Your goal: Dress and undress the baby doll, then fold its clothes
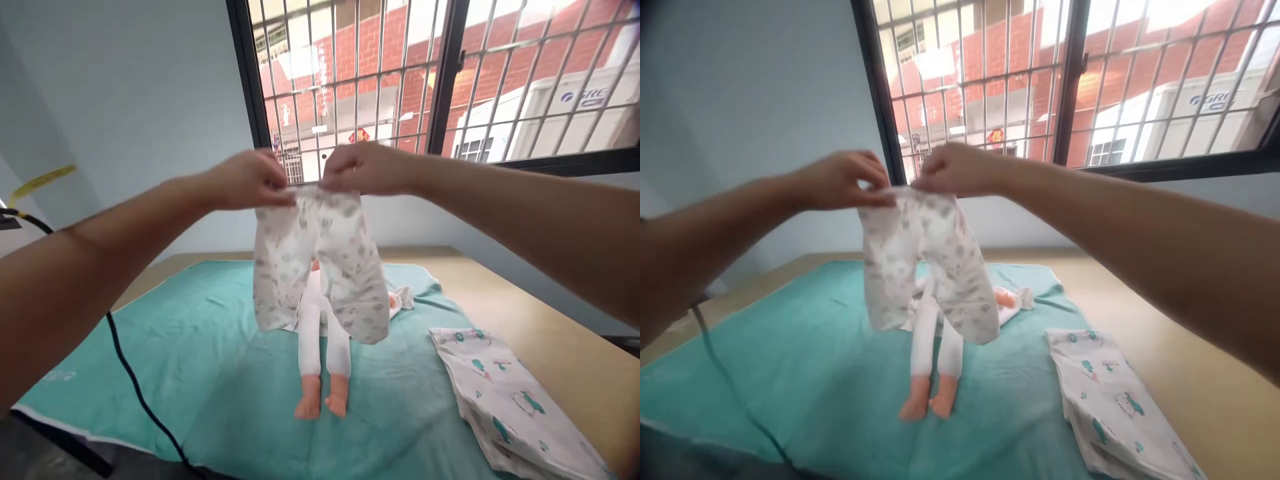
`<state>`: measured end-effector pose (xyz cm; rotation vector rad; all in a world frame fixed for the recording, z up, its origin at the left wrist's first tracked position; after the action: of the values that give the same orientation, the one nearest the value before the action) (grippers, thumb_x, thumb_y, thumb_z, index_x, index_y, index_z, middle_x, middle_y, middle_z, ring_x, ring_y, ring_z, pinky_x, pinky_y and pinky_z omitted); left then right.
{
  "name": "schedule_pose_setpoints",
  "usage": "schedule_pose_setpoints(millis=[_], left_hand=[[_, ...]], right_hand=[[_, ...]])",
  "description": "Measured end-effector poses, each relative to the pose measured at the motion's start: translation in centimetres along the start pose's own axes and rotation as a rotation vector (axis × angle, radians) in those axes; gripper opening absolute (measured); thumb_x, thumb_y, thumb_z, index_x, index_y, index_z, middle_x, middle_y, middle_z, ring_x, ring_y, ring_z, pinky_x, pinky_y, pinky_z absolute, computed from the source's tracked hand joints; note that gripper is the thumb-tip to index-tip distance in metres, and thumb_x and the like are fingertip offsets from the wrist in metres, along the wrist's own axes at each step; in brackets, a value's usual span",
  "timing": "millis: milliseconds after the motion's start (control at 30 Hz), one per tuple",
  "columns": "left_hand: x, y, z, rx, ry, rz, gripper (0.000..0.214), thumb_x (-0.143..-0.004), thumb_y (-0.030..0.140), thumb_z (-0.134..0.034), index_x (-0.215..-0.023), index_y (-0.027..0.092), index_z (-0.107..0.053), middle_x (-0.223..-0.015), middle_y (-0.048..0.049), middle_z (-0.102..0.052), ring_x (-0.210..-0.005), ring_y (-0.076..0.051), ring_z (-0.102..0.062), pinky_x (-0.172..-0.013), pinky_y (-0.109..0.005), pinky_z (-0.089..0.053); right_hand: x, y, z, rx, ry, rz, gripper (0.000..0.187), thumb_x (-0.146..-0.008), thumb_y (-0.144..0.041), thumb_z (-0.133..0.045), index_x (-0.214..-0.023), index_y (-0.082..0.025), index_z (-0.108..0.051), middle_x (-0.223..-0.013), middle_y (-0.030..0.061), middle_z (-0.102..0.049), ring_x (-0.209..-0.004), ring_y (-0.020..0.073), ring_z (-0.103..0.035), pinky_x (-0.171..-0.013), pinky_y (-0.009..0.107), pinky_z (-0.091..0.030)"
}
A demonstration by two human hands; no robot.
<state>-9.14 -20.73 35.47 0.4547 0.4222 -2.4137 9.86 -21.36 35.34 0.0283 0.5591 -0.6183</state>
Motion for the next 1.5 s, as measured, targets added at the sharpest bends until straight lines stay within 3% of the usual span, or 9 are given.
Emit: schedule_pose_setpoints(millis=[67,267,433,567,800,900,1067,1200,1500], left_hand=[[-0.8,-1.8,-0.9,-0.102,-0.141,-0.036,0.041,-0.075,0.059,-0.063,-0.062,0.020,-0.063,-0.076,-0.0008,-0.065,-0.090,-0.019,-0.056,-0.078,-0.027,-0.038],[-1.4,-5.3,0.3,-0.214,-0.080,0.185,0.048,-0.076,0.065,-0.058,-0.058,0.020,-0.061,-0.075,-0.0005,-0.065,-0.066,-0.014,-0.054,-0.062,-0.027,-0.033],[-1.2,-6.8,2.7,0.015,0.101,0.394,0.048,-0.076,0.067,-0.057,-0.060,0.022,-0.062,-0.061,-0.0008,-0.061,-0.057,-0.014,-0.049,-0.057,-0.027,-0.031],[-0.6,-9.5,2.4,0.086,-0.028,0.463,0.047,-0.068,0.064,-0.066,-0.051,0.021,-0.058,-0.053,-0.0016,-0.058,-0.053,-0.015,-0.047,-0.055,-0.027,-0.030],[-0.4,-12.0,1.9,0.068,0.081,0.533,0.049,-0.070,0.067,-0.063,-0.053,0.022,-0.056,-0.050,-0.0011,-0.055,-0.051,-0.015,-0.046,-0.055,-0.026,-0.029],[-0.5,-12.6,2.2,0.056,0.194,0.575,0.053,-0.073,0.071,-0.058,-0.056,0.021,-0.057,-0.053,-0.0019,-0.058,-0.053,-0.015,-0.048,-0.054,-0.026,-0.031],[-1.2,-13.0,1.3,0.157,0.171,0.570,0.048,-0.070,0.066,-0.067,-0.061,0.018,-0.061,-0.063,-0.0041,-0.064,-0.060,-0.015,-0.057,-0.058,-0.025,-0.039],[-3.0,-11.1,-0.6,0.466,0.221,0.539,0.043,-0.072,0.060,-0.072,-0.073,0.018,-0.063,-0.079,-0.0067,-0.069,-0.074,-0.018,-0.065,-0.066,-0.029,-0.050],[-6.7,-7.6,-5.2,0.919,0.229,0.638,0.035,-0.073,0.039,-0.079,-0.094,0.018,-0.061,-0.091,-0.0073,-0.070,-0.094,-0.023,-0.067,-0.079,-0.036,-0.055]], right_hand=[[-0.9,1.3,-0.2,0.145,-0.141,-0.043,0.042,-0.083,-0.057,-0.064,-0.066,-0.019,-0.061,-0.075,0.0024,-0.054,-0.075,0.0173,-0.050,-0.073,0.035,-0.039],[-0.9,2.4,2.6,0.108,-0.126,-0.028,0.040,-0.070,-0.060,-0.074,-0.074,-0.022,-0.063,-0.106,0.0061,-0.061,-0.092,0.0234,-0.055,-0.082,0.038,-0.044],[1.1,4.0,5.2,-0.158,0.035,-0.209,0.040,-0.078,-0.062,-0.067,-0.084,-0.023,-0.065,-0.089,0.0058,-0.062,-0.086,0.0214,-0.055,-0.075,0.035,-0.046],[3.0,7.5,5.8,-0.063,-0.126,-0.451,0.045,-0.075,-0.066,-0.068,-0.074,-0.021,-0.065,-0.078,0.0043,-0.061,-0.072,0.0183,-0.053,-0.069,0.035,-0.045],[2.0,9.1,8.6,0.165,0.022,-0.481,0.052,-0.082,-0.067,-0.060,-0.059,-0.020,-0.053,-0.060,-0.0002,-0.049,-0.060,0.0135,-0.045,-0.070,0.035,-0.041],[1.1,8.9,9.1,0.227,0.249,-0.465,0.050,-0.089,-0.065,-0.051,-0.071,-0.019,-0.060,-0.063,0.0003,-0.051,-0.064,0.0131,-0.046,-0.070,0.033,-0.039],[0.4,10.7,7.2,0.255,0.178,-0.508,0.047,-0.085,-0.060,-0.060,-0.064,-0.018,-0.058,-0.063,0.0022,-0.054,-0.066,0.0149,-0.050,-0.068,0.033,-0.041],[-0.2,10.6,5.6,0.000,0.364,-0.428,0.039,-0.086,-0.053,-0.063,-0.071,-0.017,-0.062,-0.073,0.0053,-0.059,-0.072,0.0156,-0.054,-0.070,0.035,-0.048],[-1.8,10.8,0.7,-0.442,0.363,-0.515,0.037,-0.069,-0.032,-0.081,-0.069,-0.021,-0.046,-0.072,0.0023,-0.055,-0.072,0.0167,-0.058,-0.065,0.035,-0.054]])
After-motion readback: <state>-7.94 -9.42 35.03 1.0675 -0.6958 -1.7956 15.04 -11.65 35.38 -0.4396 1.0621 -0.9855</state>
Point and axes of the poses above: each hand's wrist, its own x-axis away from the middle knuckle, its own z-axis out of the back of the hand, y = z × x, the point moved 5 cm from there along -x, towards the middle knuckle
